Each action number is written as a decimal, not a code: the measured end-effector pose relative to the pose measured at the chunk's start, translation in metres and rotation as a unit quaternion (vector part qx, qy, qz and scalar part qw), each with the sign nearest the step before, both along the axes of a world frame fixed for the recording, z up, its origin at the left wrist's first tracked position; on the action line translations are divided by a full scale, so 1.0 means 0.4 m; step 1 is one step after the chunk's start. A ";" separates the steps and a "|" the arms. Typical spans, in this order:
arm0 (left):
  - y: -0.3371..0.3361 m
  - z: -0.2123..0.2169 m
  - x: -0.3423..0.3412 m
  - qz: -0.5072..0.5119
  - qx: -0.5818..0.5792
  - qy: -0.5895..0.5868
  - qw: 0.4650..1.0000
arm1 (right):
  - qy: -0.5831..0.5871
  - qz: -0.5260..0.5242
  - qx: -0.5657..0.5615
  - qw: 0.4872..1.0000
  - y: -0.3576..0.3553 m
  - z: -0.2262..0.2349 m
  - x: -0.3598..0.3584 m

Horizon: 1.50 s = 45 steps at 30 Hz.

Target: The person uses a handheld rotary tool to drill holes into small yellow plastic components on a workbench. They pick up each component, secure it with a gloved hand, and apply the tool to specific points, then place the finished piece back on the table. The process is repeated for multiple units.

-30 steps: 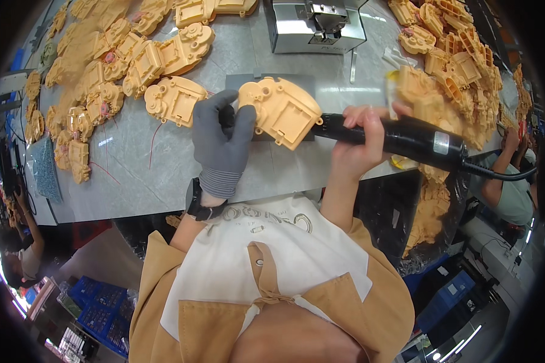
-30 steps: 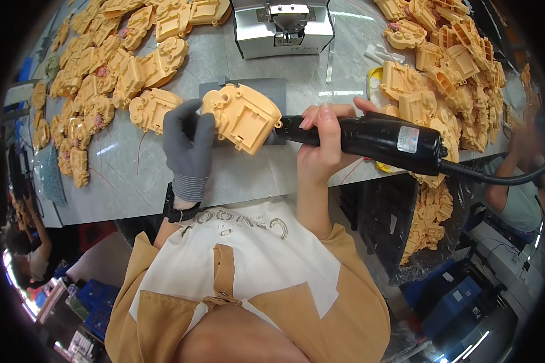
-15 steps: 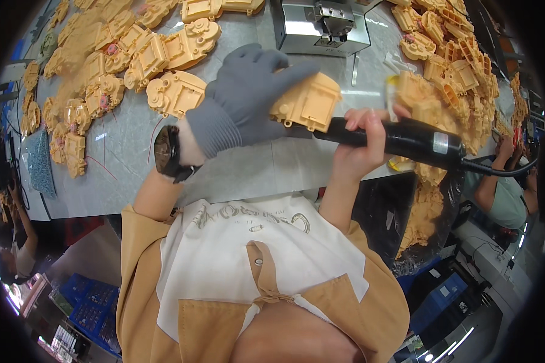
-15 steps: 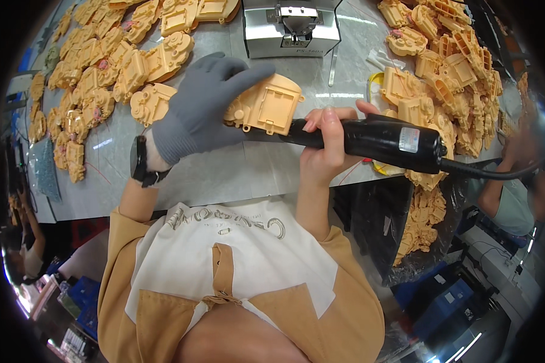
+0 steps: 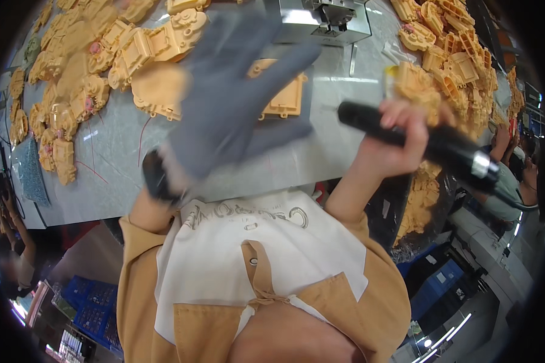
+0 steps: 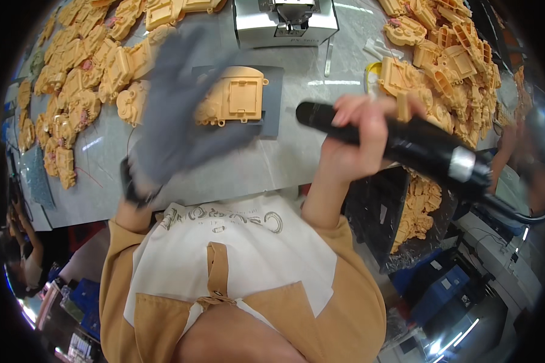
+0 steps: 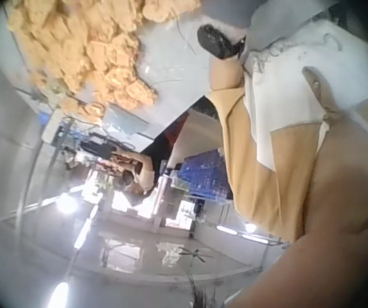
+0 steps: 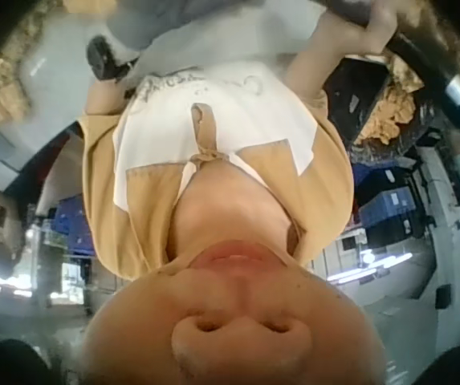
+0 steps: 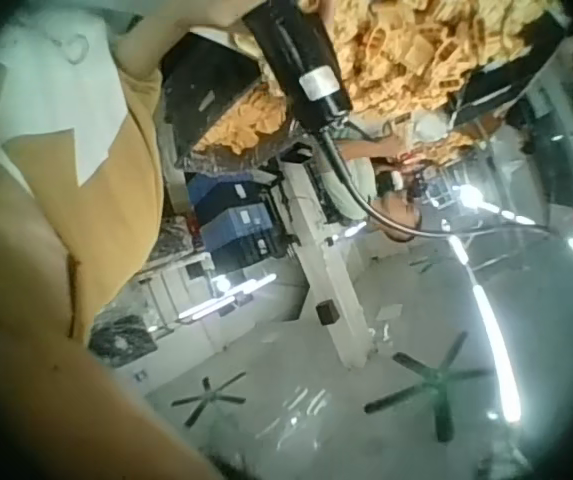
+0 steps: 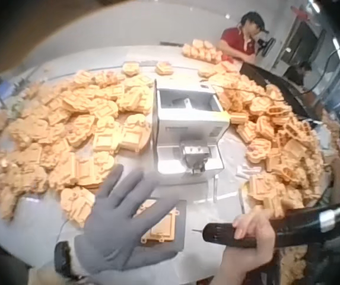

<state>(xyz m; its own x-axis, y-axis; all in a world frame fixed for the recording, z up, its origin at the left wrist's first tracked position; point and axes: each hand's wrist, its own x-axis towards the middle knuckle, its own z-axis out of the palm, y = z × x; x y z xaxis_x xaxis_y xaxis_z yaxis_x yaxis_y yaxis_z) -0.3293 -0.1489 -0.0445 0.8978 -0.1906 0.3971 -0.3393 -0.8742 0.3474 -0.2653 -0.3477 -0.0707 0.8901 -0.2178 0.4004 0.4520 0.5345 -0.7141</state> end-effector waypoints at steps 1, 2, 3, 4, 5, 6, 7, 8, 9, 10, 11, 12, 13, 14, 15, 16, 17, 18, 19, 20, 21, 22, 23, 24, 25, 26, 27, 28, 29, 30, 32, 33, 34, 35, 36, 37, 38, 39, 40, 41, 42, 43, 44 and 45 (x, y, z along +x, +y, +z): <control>-0.013 -0.099 0.015 -0.010 -0.044 0.105 0.993 | -0.029 -0.021 -0.023 0.999 0.019 0.035 0.033; -0.024 -0.091 0.023 -0.008 -0.046 0.085 0.995 | -0.062 -0.021 -0.021 0.998 0.010 0.059 0.078; -0.005 -0.091 0.016 0.019 -0.031 0.059 0.998 | -0.091 0.000 -0.019 0.996 0.044 0.072 0.112; -0.008 -0.080 0.001 0.028 -0.031 0.045 0.998 | -0.108 0.006 -0.035 0.994 0.050 0.106 0.120; -0.001 -0.052 0.001 0.059 -0.023 0.010 0.998 | -0.125 0.015 -0.030 0.992 0.057 0.128 0.142; 0.008 -0.074 -0.013 0.057 -0.060 0.034 0.996 | -0.140 0.040 -0.016 0.989 0.077 0.135 0.166; 0.012 -0.118 -0.026 0.050 -0.099 0.056 0.992 | -0.160 0.029 -0.043 0.986 0.098 0.144 0.177; 0.012 -0.157 -0.034 0.042 -0.138 0.078 0.986 | -0.195 -0.006 -0.095 0.976 0.124 0.148 0.211; 0.008 -0.180 -0.049 0.064 -0.145 0.069 0.985 | -0.191 -0.014 -0.155 0.969 0.136 0.134 0.237; 0.009 -0.190 -0.050 0.068 -0.152 0.055 0.985 | -0.194 -0.025 -0.211 0.958 0.156 0.134 0.252; 0.009 -0.197 -0.050 0.071 -0.158 0.041 0.984 | -0.132 -0.045 -0.228 0.964 0.182 0.131 0.243; 0.004 -0.203 -0.054 0.077 -0.168 0.029 0.982 | -0.112 -0.038 -0.246 0.962 0.189 0.131 0.236; -0.002 -0.211 -0.056 0.091 -0.170 0.015 0.981 | -0.093 -0.033 -0.264 0.959 0.195 0.132 0.229; -0.008 -0.219 -0.055 0.106 -0.173 0.001 0.979 | -0.075 -0.028 -0.284 0.956 0.199 0.135 0.223; -0.010 -0.221 -0.059 0.122 -0.174 -0.013 0.977 | -0.096 0.007 -0.317 0.944 0.172 0.139 0.214; -0.010 -0.219 -0.057 0.122 -0.179 -0.006 0.976 | -0.093 0.054 -0.265 0.958 0.161 0.137 0.188; -0.010 -0.214 -0.057 0.122 -0.185 0.000 0.975 | -0.083 0.095 -0.211 0.969 0.145 0.133 0.151; -0.015 -0.216 -0.057 0.126 -0.194 0.007 0.973 | -0.081 0.089 -0.182 0.976 0.127 0.131 0.102; -0.012 -0.217 -0.064 0.117 -0.201 0.010 0.973 | -0.090 0.096 -0.167 0.977 0.117 0.120 0.071; -0.005 -0.217 -0.066 0.109 -0.208 0.013 0.972 | -0.100 0.107 -0.154 0.977 0.109 0.109 0.044; -0.001 -0.222 -0.061 0.090 -0.217 0.011 0.972 | -0.117 0.075 -0.158 0.978 0.112 0.104 0.053; -0.004 -0.224 -0.058 0.083 -0.218 0.009 0.972 | -0.134 0.037 -0.163 0.977 0.114 0.110 0.071; -0.008 -0.227 -0.057 0.077 -0.220 0.007 0.972 | -0.127 0.048 -0.149 0.979 0.122 0.134 0.101; -0.007 -0.229 -0.055 0.076 -0.217 0.000 0.973 | -0.164 0.044 -0.161 0.972 0.125 0.143 0.148; -0.005 -0.226 -0.054 0.078 -0.212 -0.004 0.974 | -0.150 0.046 -0.170 0.973 0.133 0.157 0.189; -0.004 -0.223 -0.055 0.081 -0.208 -0.008 0.975 | -0.136 0.047 -0.180 0.973 0.142 0.166 0.221; -0.006 -0.229 -0.054 0.084 -0.205 -0.012 0.975 | -0.162 0.023 -0.210 0.964 0.162 0.153 0.250; -0.007 -0.227 -0.052 0.081 -0.204 -0.015 0.976 | -0.187 -0.001 -0.239 0.953 0.188 0.149 0.261; -0.008 -0.225 -0.050 0.077 -0.202 -0.018 0.976 | -0.159 -0.033 -0.242 0.957 0.220 0.139 0.249; -0.010 -0.226 -0.056 0.077 -0.203 -0.018 0.976 | -0.126 -0.062 -0.246 0.959 0.248 0.128 0.229; -0.006 -0.227 -0.048 0.073 -0.213 -0.034 0.974 | -0.095 -0.055 -0.259 0.960 0.240 0.141 0.214; 0.000 -0.228 -0.056 0.073 -0.217 -0.039 0.973 | -0.100 -0.020 -0.329 0.939 0.214 0.141 0.202; 0.004 -0.227 -0.055 0.068 -0.220 -0.030 0.973 | -0.096 0.019 -0.314 0.944 0.198 0.136 0.177; 0.007 -0.227 -0.055 0.063 -0.224 -0.022 0.972 | -0.081 0.054 -0.299 0.949 0.173 0.127 0.140; 0.003 -0.231 -0.048 0.064 -0.232 -0.016 0.970 | -0.098 0.063 -0.273 0.955 0.148 0.122 0.110; 0.002 -0.232 -0.057 0.065 -0.229 -0.013 0.971 | -0.103 0.066 -0.266 0.956 0.134 0.124 0.086; -0.001 -0.232 -0.061 0.077 -0.222 -0.012 0.972 | -0.102 0.071 -0.252 0.960 0.132 0.121 0.071; -0.001 -0.229 -0.055 0.085 -0.212 -0.015 0.974 | -0.104 0.073 -0.237 0.963 0.131 0.121 0.057; -0.001 -0.230 -0.053 0.093 -0.201 -0.018 0.975 | -0.100 0.076 -0.214 0.969 0.145 0.118 0.042; 0.001 -0.247 -0.063 0.087 -0.205 -0.008 0.975 | -0.096 0.081 -0.191 0.974 0.156 0.118 0.035; -0.004 -0.244 -0.054 0.070 -0.216 -0.007 0.974 | -0.109 0.048 -0.206 0.971 0.152 0.138 0.047; -0.002 -0.243 -0.053 0.069 -0.218 -0.009 0.973 | -0.124 0.031 -0.213 0.969 0.162 0.147 0.083; -0.001 -0.243 -0.051 0.068 -0.221 -0.010 0.973 | -0.139 0.013 -0.219 0.966 0.170 0.155 0.124; -0.001 -0.242 -0.056 0.072 -0.222 -0.011 0.972 | -0.180 0.007 -0.254 0.950 0.171 0.160 0.172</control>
<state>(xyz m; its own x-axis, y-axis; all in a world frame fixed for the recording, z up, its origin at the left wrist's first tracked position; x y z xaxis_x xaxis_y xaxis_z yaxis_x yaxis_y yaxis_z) -0.3517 -0.1493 -0.1415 0.8927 0.1314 0.4311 -0.2361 -0.6785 0.6956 -0.1967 -0.2791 -0.0068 0.6766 0.0968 0.7299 0.7114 0.1701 -0.6819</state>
